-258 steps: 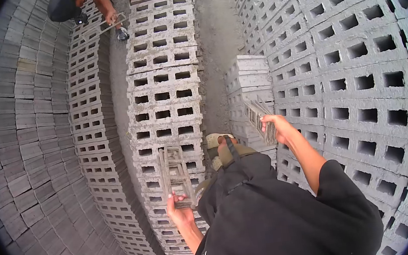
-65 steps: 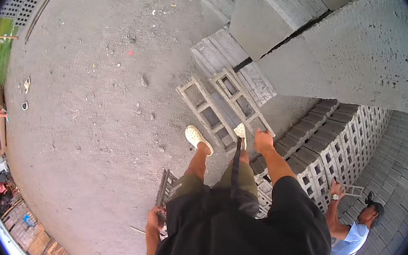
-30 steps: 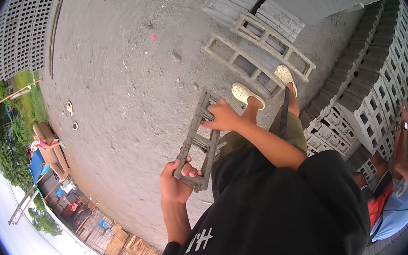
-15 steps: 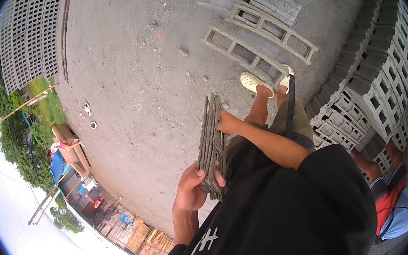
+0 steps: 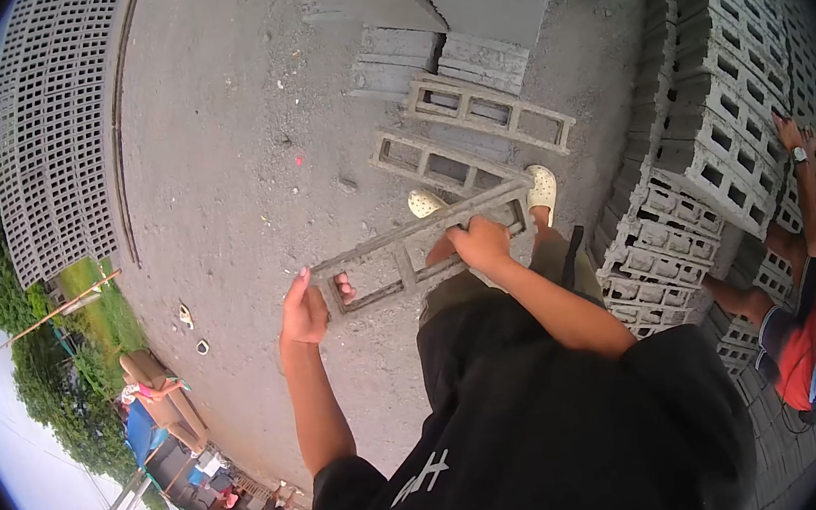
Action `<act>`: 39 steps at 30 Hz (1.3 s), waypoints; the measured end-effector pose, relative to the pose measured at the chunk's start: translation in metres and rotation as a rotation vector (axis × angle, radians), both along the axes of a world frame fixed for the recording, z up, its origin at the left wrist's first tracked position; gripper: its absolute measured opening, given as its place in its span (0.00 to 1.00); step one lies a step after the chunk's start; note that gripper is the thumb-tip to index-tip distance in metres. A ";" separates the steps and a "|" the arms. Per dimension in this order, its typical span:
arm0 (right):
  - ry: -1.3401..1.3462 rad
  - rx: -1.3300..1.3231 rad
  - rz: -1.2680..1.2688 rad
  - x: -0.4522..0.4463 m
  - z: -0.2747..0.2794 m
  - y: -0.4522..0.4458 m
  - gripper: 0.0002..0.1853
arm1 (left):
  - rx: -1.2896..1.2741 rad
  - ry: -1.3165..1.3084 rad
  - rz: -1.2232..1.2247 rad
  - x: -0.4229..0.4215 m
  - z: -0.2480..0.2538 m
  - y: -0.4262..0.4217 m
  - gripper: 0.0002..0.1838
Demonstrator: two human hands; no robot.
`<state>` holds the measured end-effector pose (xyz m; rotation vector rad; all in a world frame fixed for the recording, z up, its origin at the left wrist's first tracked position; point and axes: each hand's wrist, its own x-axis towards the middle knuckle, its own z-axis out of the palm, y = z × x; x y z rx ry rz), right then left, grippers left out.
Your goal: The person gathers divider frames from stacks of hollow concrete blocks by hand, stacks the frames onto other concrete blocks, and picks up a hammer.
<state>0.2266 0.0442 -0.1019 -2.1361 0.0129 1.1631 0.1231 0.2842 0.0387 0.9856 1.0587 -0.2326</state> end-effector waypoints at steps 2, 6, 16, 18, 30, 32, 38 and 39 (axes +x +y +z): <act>-0.014 -0.122 -0.076 0.003 -0.019 -0.002 0.25 | 0.082 0.016 -0.248 0.035 -0.057 0.027 0.26; -0.001 -0.338 -0.229 -0.009 -0.081 0.018 0.24 | 0.413 0.011 -0.776 0.104 -0.176 0.053 0.17; 0.046 -0.555 -0.395 0.002 -0.150 0.050 0.25 | 0.727 -0.047 -1.056 0.158 -0.306 0.078 0.21; -0.008 -0.550 -0.411 0.000 -0.156 0.045 0.25 | 0.766 -0.112 -0.999 0.157 -0.299 0.072 0.21; -0.076 -0.623 -0.334 0.006 -0.153 0.077 0.23 | 1.082 -0.075 -1.146 0.155 -0.288 0.087 0.32; -0.297 -0.849 -0.351 -0.003 -0.148 0.084 0.25 | 1.188 -0.032 -1.125 0.161 -0.265 0.076 0.36; -0.127 -0.878 -0.206 0.001 -0.164 0.086 0.28 | 1.191 -0.070 -1.171 0.133 -0.247 0.031 0.33; -0.094 -0.840 -0.218 0.006 -0.161 0.084 0.29 | 1.102 -0.061 -1.273 0.124 -0.250 0.022 0.31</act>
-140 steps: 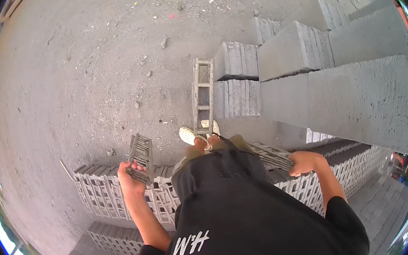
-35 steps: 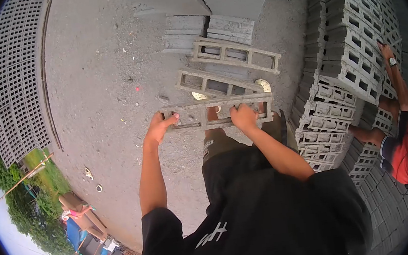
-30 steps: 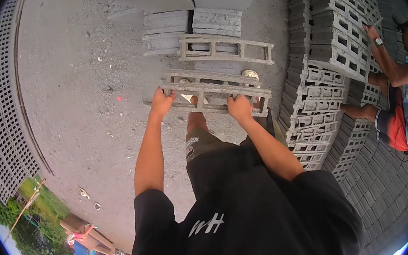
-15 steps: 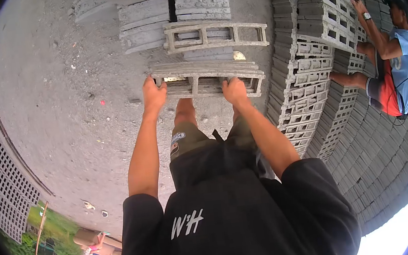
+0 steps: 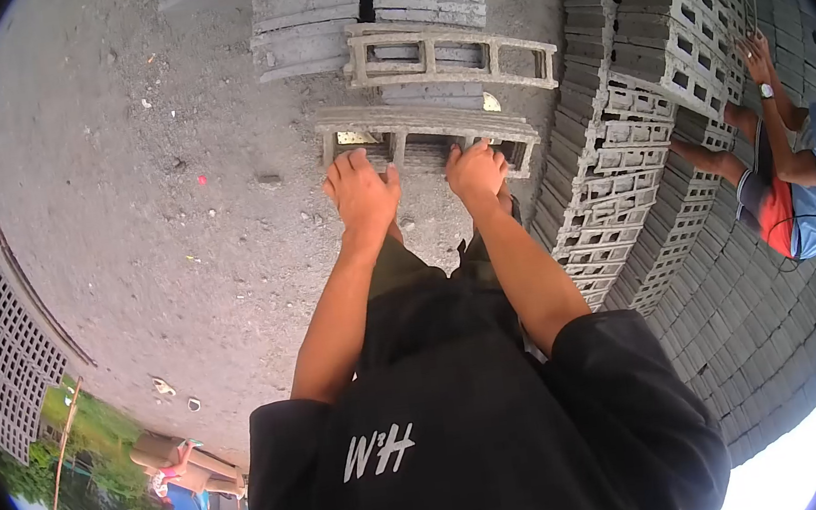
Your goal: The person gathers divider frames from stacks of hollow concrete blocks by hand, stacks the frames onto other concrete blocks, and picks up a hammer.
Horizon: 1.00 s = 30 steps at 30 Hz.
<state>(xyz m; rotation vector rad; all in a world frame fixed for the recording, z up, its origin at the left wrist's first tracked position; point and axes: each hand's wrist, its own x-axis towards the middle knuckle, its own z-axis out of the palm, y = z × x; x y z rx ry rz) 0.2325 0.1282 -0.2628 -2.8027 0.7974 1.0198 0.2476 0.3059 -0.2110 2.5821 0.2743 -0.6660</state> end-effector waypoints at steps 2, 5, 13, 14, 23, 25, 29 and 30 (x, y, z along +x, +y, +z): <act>0.025 0.031 -0.019 0.005 0.011 -0.005 0.30 | -0.017 -0.033 -0.015 -0.015 -0.011 -0.017 0.29; 0.188 0.053 0.113 0.028 0.043 -0.019 0.32 | -0.001 -0.165 -0.025 -0.012 -0.012 -0.037 0.23; -0.013 0.228 0.016 0.140 0.034 -0.088 0.31 | -0.318 -0.380 0.043 0.075 -0.023 -0.064 0.12; -0.102 0.160 0.115 0.141 0.014 -0.096 0.31 | -0.280 -0.342 -0.053 0.092 -0.034 -0.072 0.18; 0.280 0.291 0.116 0.164 -0.039 -0.120 0.43 | 0.260 0.153 -0.611 0.141 -0.100 -0.094 0.32; 0.343 0.321 0.030 0.182 -0.043 -0.118 0.41 | 0.289 0.131 -0.549 0.142 -0.110 -0.087 0.28; 0.352 0.497 0.086 0.185 -0.077 -0.133 0.32 | 0.359 0.092 -0.606 0.138 -0.109 -0.092 0.21; 0.331 0.490 0.101 0.198 -0.064 -0.132 0.32 | 0.311 0.139 -0.563 0.144 -0.106 -0.094 0.19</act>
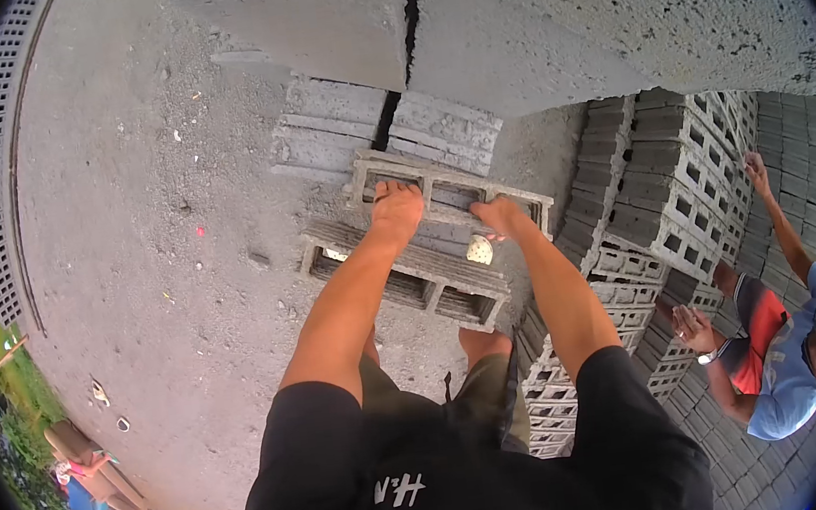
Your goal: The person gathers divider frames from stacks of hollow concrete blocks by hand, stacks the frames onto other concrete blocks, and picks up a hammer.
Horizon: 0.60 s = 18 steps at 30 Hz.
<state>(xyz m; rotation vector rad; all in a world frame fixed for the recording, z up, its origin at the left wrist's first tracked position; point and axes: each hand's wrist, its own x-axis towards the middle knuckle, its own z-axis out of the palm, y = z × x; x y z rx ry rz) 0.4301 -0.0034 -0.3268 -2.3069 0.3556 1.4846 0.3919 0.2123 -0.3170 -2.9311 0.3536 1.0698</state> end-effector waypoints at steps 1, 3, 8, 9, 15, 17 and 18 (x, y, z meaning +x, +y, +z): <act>0.065 0.027 -0.020 0.008 0.020 0.002 0.30 | -0.006 -0.012 0.011 0.010 0.017 0.002 0.19; 0.133 0.055 -0.042 0.015 0.052 0.008 0.29 | -0.227 0.268 0.018 0.030 0.054 0.016 0.15; -0.115 -0.023 0.034 -0.008 0.132 0.006 0.27 | -0.346 0.239 0.010 0.025 0.147 0.033 0.16; -0.355 -0.104 0.098 -0.021 0.163 0.013 0.26 | -0.363 0.148 -0.010 0.015 0.171 0.037 0.16; -0.821 -0.111 -0.010 -0.123 0.259 0.046 0.22 | -0.485 -0.069 0.237 -0.062 0.277 0.041 0.27; -1.168 0.025 -0.085 -0.145 0.249 0.057 0.21 | -0.634 -0.391 0.315 -0.093 0.257 0.034 0.32; -1.155 0.009 -0.096 -0.147 0.244 0.065 0.20 | -0.690 -0.342 0.547 -0.100 0.240 0.025 0.37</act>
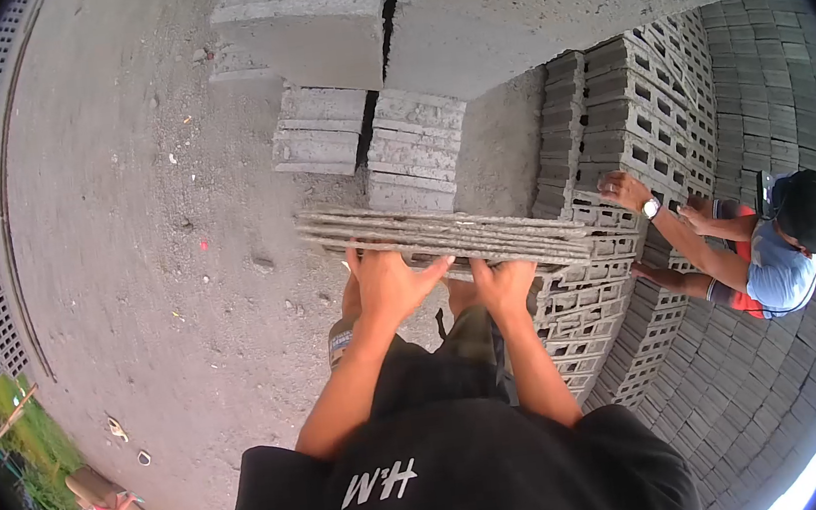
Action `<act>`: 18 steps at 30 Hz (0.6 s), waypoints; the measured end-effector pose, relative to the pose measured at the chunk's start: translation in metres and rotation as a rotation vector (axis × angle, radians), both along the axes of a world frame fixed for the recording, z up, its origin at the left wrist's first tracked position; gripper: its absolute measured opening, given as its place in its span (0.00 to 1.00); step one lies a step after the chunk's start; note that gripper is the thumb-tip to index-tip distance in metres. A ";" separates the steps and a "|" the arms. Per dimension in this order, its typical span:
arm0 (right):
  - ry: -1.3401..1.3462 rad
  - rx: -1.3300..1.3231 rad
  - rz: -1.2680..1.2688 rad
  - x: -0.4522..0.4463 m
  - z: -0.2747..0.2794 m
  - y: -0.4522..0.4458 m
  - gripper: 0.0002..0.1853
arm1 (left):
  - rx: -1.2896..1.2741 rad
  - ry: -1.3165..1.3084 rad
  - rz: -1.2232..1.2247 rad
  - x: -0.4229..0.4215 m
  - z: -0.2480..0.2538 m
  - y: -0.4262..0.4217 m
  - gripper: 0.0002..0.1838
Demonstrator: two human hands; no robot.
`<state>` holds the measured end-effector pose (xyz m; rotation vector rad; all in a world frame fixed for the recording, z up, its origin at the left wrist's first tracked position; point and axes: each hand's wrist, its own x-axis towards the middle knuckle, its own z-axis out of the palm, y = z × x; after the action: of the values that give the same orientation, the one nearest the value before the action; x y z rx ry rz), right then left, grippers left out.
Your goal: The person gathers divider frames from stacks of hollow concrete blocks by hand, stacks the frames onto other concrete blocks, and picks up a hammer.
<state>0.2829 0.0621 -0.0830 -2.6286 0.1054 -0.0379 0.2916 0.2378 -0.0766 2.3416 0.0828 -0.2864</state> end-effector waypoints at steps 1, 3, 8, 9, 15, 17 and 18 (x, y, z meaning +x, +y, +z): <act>0.020 -0.003 -0.015 -0.004 -0.009 0.005 0.20 | -0.111 0.103 0.187 -0.009 -0.019 -0.005 0.41; 0.039 -0.053 0.013 -0.007 -0.040 0.008 0.22 | -0.129 0.124 0.219 -0.016 -0.059 -0.006 0.41; -0.052 0.037 0.031 0.002 -0.049 0.024 0.21 | -0.393 -0.198 0.411 -0.022 -0.084 -0.004 0.35; -0.121 0.117 0.027 0.003 -0.042 0.026 0.21 | -0.394 -0.182 0.413 -0.023 -0.076 -0.003 0.35; -0.079 0.188 0.011 -0.023 -0.035 0.029 0.20 | -0.039 -0.253 0.289 -0.036 -0.045 0.013 0.25; 0.131 0.135 -0.076 -0.043 -0.053 0.030 0.19 | 0.142 0.001 0.209 -0.044 -0.046 0.017 0.17; 0.082 0.098 -0.109 -0.046 -0.053 0.036 0.17 | 0.147 -0.005 0.204 -0.049 -0.052 0.016 0.17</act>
<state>0.2365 0.0982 -0.1358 -2.5243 0.2723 0.0369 0.2427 0.2540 -0.1285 2.4547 0.3489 -0.1788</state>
